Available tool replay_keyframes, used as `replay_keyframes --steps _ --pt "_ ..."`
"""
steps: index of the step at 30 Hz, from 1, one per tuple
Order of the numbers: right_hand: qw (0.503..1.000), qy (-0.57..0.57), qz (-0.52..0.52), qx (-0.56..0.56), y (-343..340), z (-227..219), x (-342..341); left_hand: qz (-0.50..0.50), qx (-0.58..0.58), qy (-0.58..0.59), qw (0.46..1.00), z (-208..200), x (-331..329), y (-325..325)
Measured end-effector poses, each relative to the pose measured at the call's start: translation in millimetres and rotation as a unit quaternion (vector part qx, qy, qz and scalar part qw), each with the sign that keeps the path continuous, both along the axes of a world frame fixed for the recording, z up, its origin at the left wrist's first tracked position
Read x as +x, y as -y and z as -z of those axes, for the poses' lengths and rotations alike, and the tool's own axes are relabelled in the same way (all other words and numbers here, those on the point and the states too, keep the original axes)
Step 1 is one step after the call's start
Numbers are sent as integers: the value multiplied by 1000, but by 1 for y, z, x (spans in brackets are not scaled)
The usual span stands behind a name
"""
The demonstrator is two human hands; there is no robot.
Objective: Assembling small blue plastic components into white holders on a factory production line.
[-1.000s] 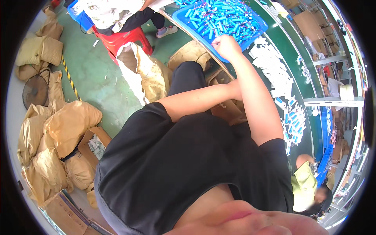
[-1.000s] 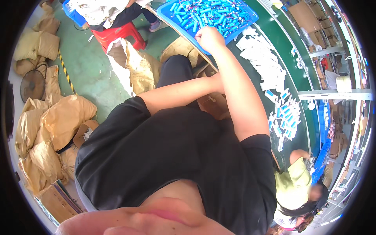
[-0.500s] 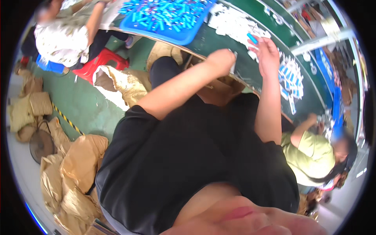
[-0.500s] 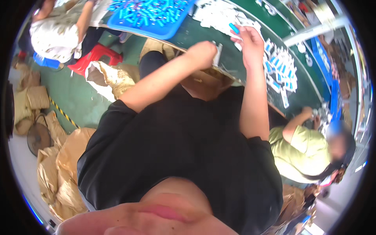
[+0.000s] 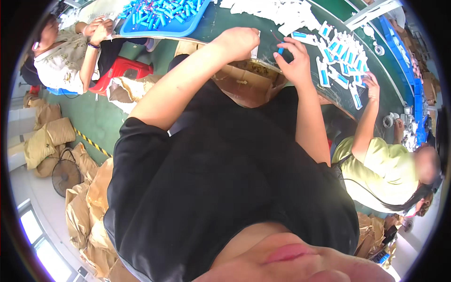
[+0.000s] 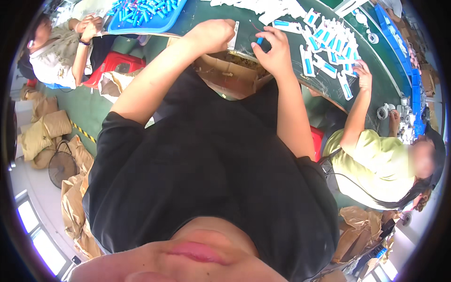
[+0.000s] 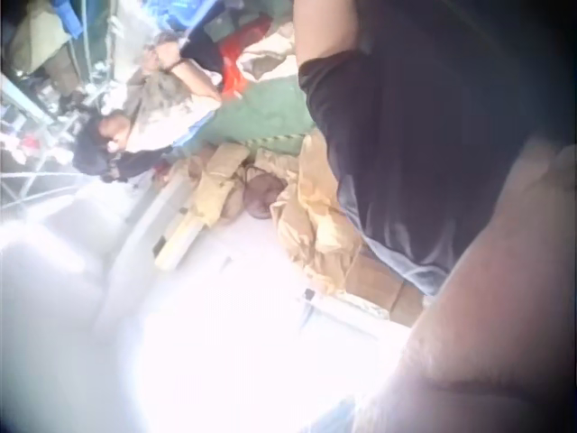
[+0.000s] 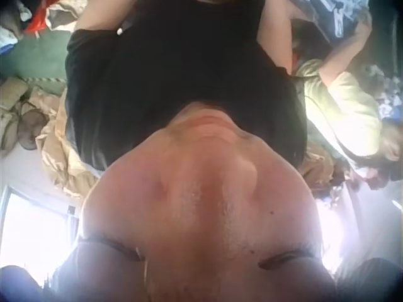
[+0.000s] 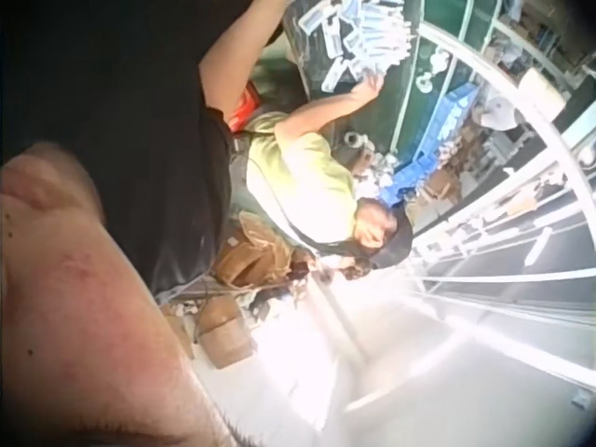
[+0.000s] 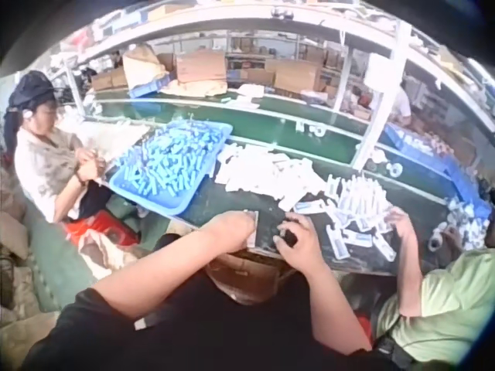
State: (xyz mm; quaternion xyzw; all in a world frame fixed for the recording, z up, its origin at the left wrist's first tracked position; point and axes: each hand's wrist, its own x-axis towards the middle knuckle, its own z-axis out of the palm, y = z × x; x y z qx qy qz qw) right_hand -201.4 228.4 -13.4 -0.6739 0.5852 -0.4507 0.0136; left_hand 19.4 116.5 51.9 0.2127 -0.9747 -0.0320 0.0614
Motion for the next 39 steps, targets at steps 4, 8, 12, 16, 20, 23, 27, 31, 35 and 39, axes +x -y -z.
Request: replay_keyframes --steps 4,8,12,16,20,23,27,31,35,39 --pt "1000 0 -2 8 0 4 -4 34 -78 -79 993 8 4 1" --pt "1000 3 10 18 -2 1 3 -10 -25 -14 1000 11 3 6" --pt "999 37 20 24 -7 -1 2 39 7 -26 999 9 8 18" --pt "998 62 -1 11 -2 1 -2 49 50 -36 997 10 12 24" --pt "997 78 7 22 -7 3 -1 46 63 -6 997 -2 12 18" --pt "996 83 -2 26 -6 0 -2 41 50 11 998 -5 10 16" --pt "996 92 -2 9 -5 0 1 57 -22 -38 997 7 16 21" --pt "963 232 -3 137 9 -7 6 27 25 -107 994 13 20 21" --pt "970 212 -116 28 37 -8 24 -19 102 -275 956 35 19 26" --pt "980 129 -142 60 45 -5 48 -43 248 -592 765 74 26 28"
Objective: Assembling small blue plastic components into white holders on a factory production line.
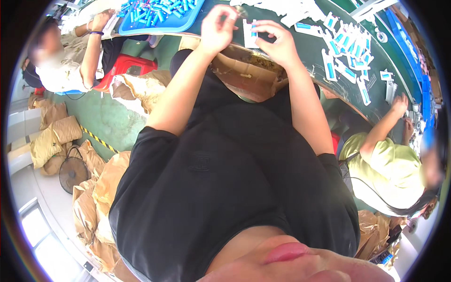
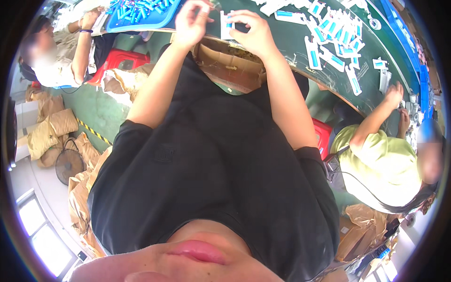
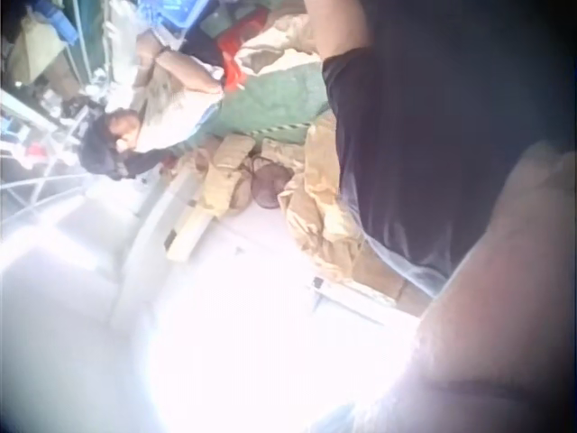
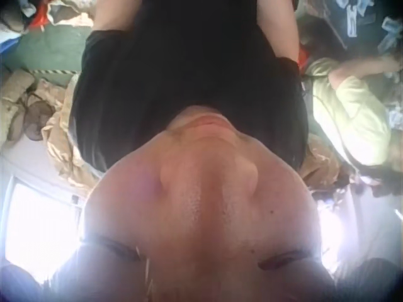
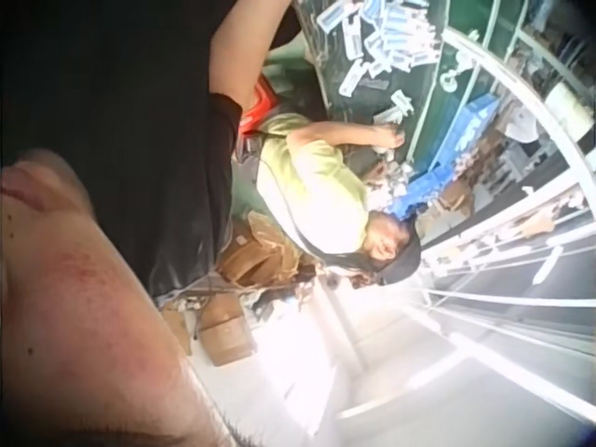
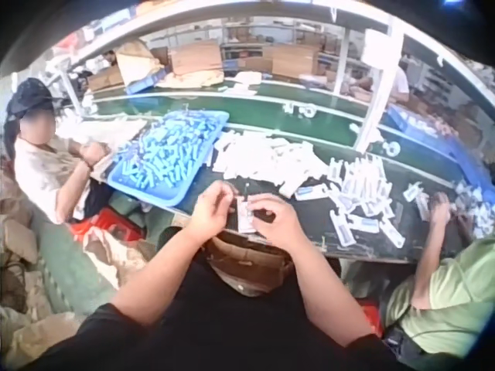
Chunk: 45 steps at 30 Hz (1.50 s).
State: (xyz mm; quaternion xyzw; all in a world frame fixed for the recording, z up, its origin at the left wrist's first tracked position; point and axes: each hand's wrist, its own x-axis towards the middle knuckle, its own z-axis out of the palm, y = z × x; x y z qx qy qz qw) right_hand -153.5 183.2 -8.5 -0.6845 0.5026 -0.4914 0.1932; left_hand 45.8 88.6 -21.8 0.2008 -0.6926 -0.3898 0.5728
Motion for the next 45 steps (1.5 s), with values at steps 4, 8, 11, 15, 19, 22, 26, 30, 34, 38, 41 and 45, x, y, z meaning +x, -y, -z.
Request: replay_keyframes --steps 4,8,11,15,19,22,26,30,34,38,41,45 --pt "998 -56 -2 -18 -4 4 -4 39 190 -125 973 -17 28 -32" --pt "995 -98 -22 -15 -3 6 -8 137 319 -126 929 -7 65 -66" --pt "991 -127 -12 -37 -8 -4 -1 117 380 -67 915 23 83 -73" --pt "988 -126 -10 -89 -10 -3 4 92 455 119 878 59 70 -73" --pt "990 -113 19 -76 -28 -2 -3 -13 209 336 918 110 28 -47" --pt "990 -83 59 -100 -57 -16 -8 -104 15 478 872 150 13 -19" --pt "954 -121 237 -136 -108 -32 -53 89 -31 677 730 161 3 -30" --pt "883 -200 422 -41 -151 -24 -136 86 -36 772 628 110 -19 -56" --pt "850 -269 452 -24 -152 -11 -165 151 -44 758 633 142 -5 -52" --pt "861 -280 422 -49 -137 -9 -125 171 -39 754 633 165 14 -65" --pt "834 -352 422 42 -135 -1 -108 183 -58 741 644 148 18 -87" --pt "833 -370 405 71 -128 2 -123 228 -60 739 630 149 33 -97"
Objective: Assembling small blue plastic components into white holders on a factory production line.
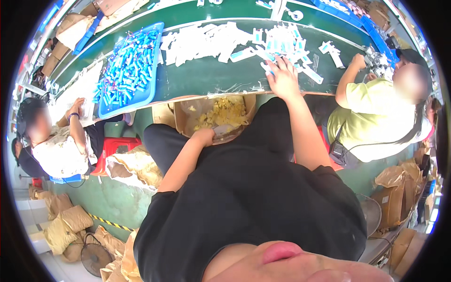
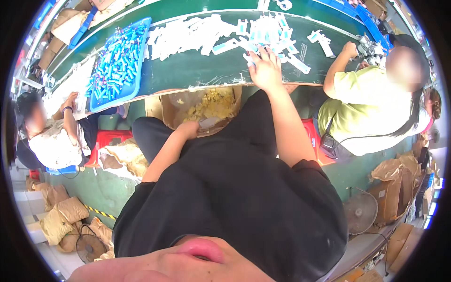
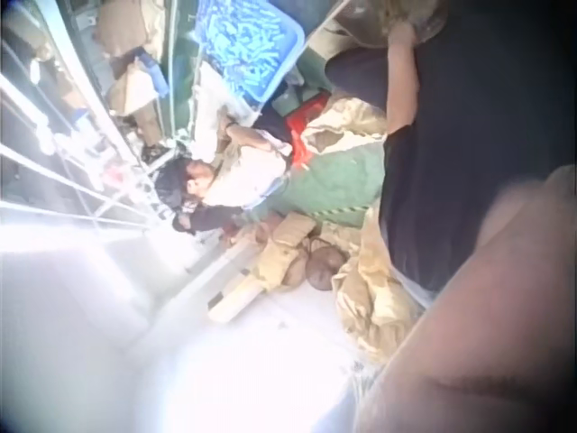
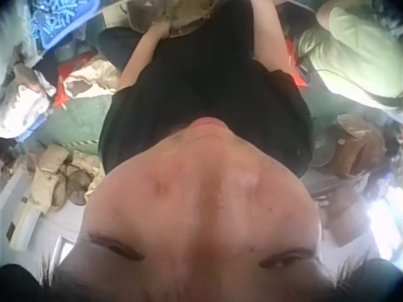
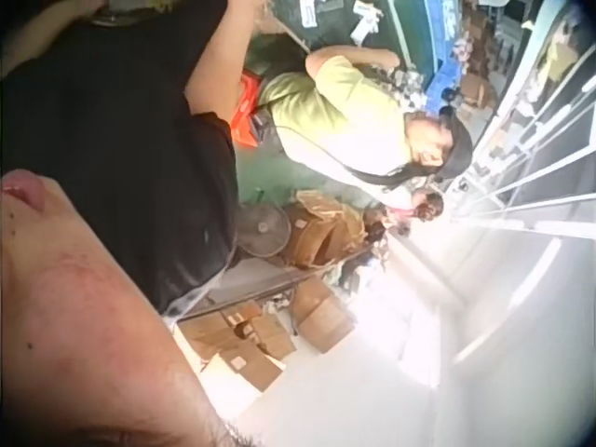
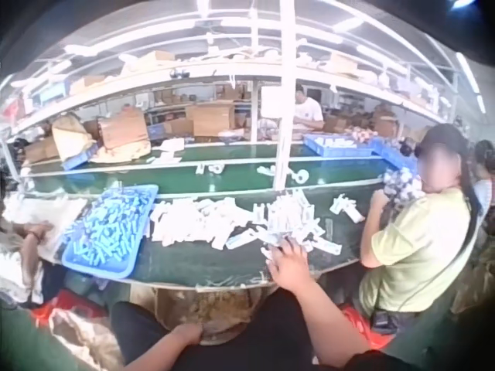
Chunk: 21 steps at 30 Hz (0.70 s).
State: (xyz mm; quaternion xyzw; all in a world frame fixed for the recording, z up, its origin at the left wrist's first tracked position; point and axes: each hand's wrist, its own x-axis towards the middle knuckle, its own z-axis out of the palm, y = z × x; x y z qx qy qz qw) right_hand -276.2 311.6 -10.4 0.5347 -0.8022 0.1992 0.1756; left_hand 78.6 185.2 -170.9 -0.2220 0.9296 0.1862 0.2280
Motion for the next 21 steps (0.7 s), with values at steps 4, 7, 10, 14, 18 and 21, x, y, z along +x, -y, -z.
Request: replay_keyframes --steps 4,7,10,14,18,21 --pt "999 -8 35 15 -3 3 -45 3 57 27 998 -2 2 -1" --pt "996 18 83 22 -13 5 -79 -91 166 10 982 -21 0 1" --pt "990 14 136 23 -7 0 -86 -118 172 18 978 -25 4 -2" --pt "983 -13 62 -175 21 0 -77 -104 149 5 983 -19 1 -2" --pt "984 87 -105 -111 79 -17 -22 -111 136 11 984 -14 -4 5" --pt "1000 5 -29 -2 114 -19 -10 -130 132 -27 982 -5 -6 14"
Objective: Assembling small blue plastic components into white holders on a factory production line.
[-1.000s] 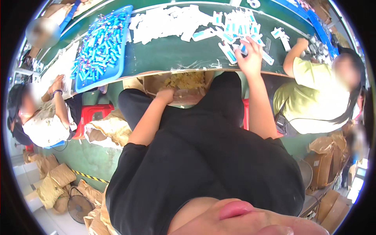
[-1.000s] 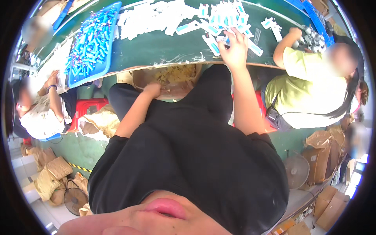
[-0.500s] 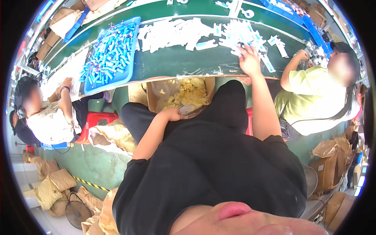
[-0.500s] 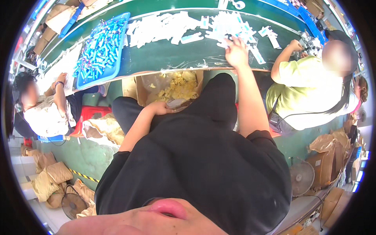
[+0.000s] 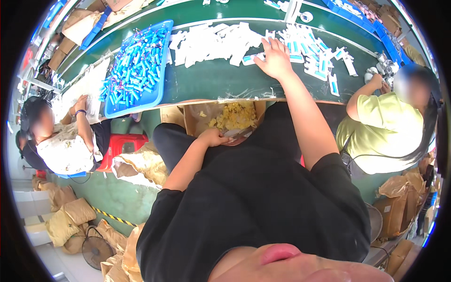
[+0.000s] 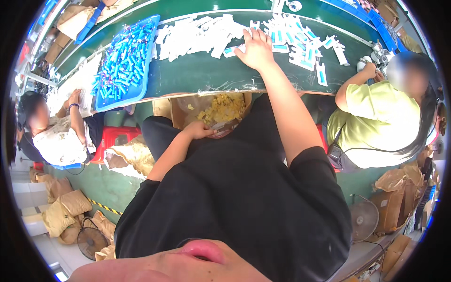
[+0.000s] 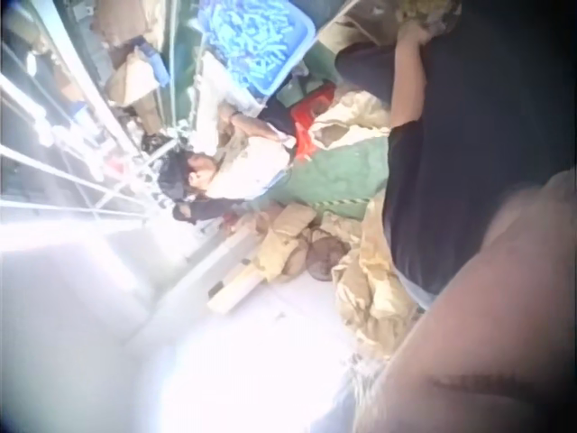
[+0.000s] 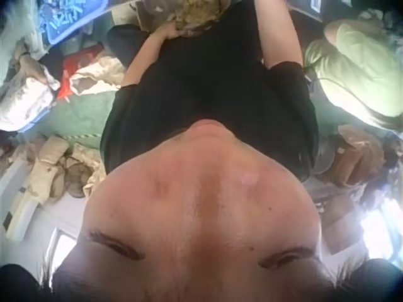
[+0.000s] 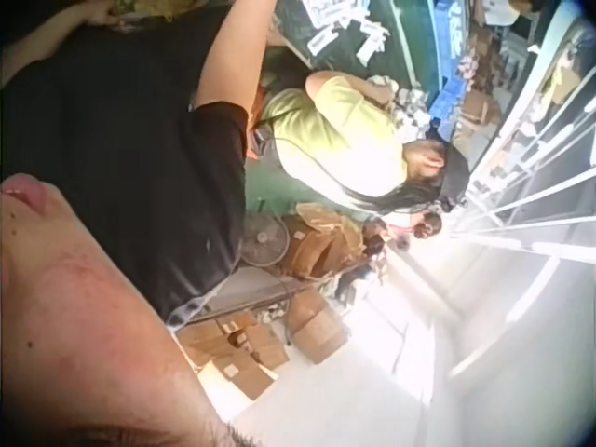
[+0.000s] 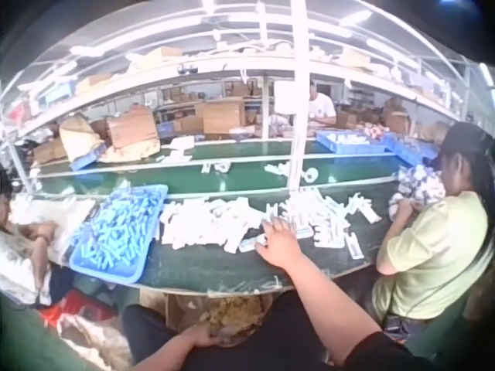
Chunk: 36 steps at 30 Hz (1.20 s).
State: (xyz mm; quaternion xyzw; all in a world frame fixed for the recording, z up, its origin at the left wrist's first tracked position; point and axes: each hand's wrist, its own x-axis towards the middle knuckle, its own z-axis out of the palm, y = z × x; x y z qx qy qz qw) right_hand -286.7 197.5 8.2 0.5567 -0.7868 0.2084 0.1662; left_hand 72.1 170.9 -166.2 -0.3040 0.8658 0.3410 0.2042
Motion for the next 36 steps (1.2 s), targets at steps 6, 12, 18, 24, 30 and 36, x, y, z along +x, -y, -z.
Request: replay_keyframes --steps 6,12,18,24,30,36 --pt "984 36 45 166 5 7 -23 -12 12 -15 1000 -3 -4 1" --pt "994 31 -4 102 -33 16 -50 -32 28 -14 999 0 1 6" --pt "1000 9 8 5 -59 20 -75 -31 49 -9 998 3 -1 10" --pt "1000 10 7 -27 -54 29 -82 -31 21 -18 999 10 5 4" --pt "994 -11 -21 -105 -65 18 -72 106 -232 -401 880 -54 -5 -25" --pt "970 2 -150 -191 -57 1 -40 -17 -350 -568 745 -200 22 2"
